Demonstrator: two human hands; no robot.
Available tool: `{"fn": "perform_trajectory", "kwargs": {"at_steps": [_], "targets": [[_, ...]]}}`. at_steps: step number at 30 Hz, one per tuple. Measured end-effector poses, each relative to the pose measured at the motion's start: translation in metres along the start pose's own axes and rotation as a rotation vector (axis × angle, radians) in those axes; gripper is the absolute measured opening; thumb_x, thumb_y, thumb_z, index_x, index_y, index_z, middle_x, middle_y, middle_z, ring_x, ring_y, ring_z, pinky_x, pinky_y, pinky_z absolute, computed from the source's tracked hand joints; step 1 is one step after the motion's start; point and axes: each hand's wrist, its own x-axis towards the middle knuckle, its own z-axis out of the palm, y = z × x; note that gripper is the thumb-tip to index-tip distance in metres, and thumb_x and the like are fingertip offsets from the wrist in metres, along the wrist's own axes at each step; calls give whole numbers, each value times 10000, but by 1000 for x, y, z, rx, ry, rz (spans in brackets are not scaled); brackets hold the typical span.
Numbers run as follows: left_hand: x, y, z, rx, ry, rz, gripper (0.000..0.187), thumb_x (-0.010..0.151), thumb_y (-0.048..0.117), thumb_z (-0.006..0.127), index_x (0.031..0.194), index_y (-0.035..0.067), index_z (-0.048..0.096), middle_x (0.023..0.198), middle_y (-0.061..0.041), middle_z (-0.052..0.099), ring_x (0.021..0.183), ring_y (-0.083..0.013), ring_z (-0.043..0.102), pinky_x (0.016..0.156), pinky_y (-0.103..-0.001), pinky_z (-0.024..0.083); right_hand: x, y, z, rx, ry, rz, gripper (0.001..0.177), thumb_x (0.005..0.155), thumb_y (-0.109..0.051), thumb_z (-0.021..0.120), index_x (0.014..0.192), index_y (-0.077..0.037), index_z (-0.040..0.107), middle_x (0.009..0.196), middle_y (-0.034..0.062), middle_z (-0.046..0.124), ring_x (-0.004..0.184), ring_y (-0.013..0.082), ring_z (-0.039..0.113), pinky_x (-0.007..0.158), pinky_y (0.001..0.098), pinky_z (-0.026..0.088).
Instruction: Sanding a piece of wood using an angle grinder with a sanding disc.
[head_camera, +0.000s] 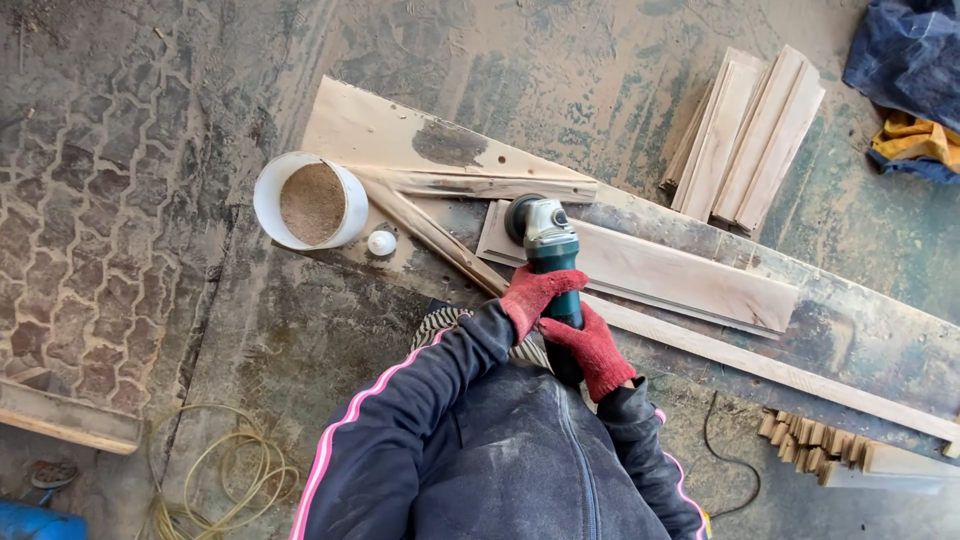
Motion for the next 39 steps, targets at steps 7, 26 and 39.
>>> {"fn": "perform_trajectory", "kwargs": {"at_steps": [7, 26, 39], "targets": [[-18, 12, -15, -50, 74, -17, 574, 561, 278, 999, 1012, 12, 762, 821, -128, 685, 848, -222, 637, 891, -383, 540, 10, 7, 8, -76, -76, -31, 551, 574, -328, 995, 990, -86, 728, 799, 123, 617, 808, 235, 602, 738, 341, 485], [13, 0, -18, -40, 41, 16, 544, 581, 155, 1018, 1026, -9, 752, 806, -180, 706, 803, -268, 730, 765, -478, 601, 18, 3, 5, -104, -91, -62, 609, 594, -423, 992, 1023, -91, 715, 820, 136, 627, 826, 251, 602, 772, 361, 477], [46, -67, 72, 115, -182, -60, 611, 534, 142, 1007, 1052, -22, 728, 837, -169, 704, 857, -309, 736, 811, -460, 606, -2, 56, -54, 136, 251, 7, 484, 634, -361, 982, 943, -110, 708, 770, 120, 612, 756, 220, 594, 703, 354, 480]]}}
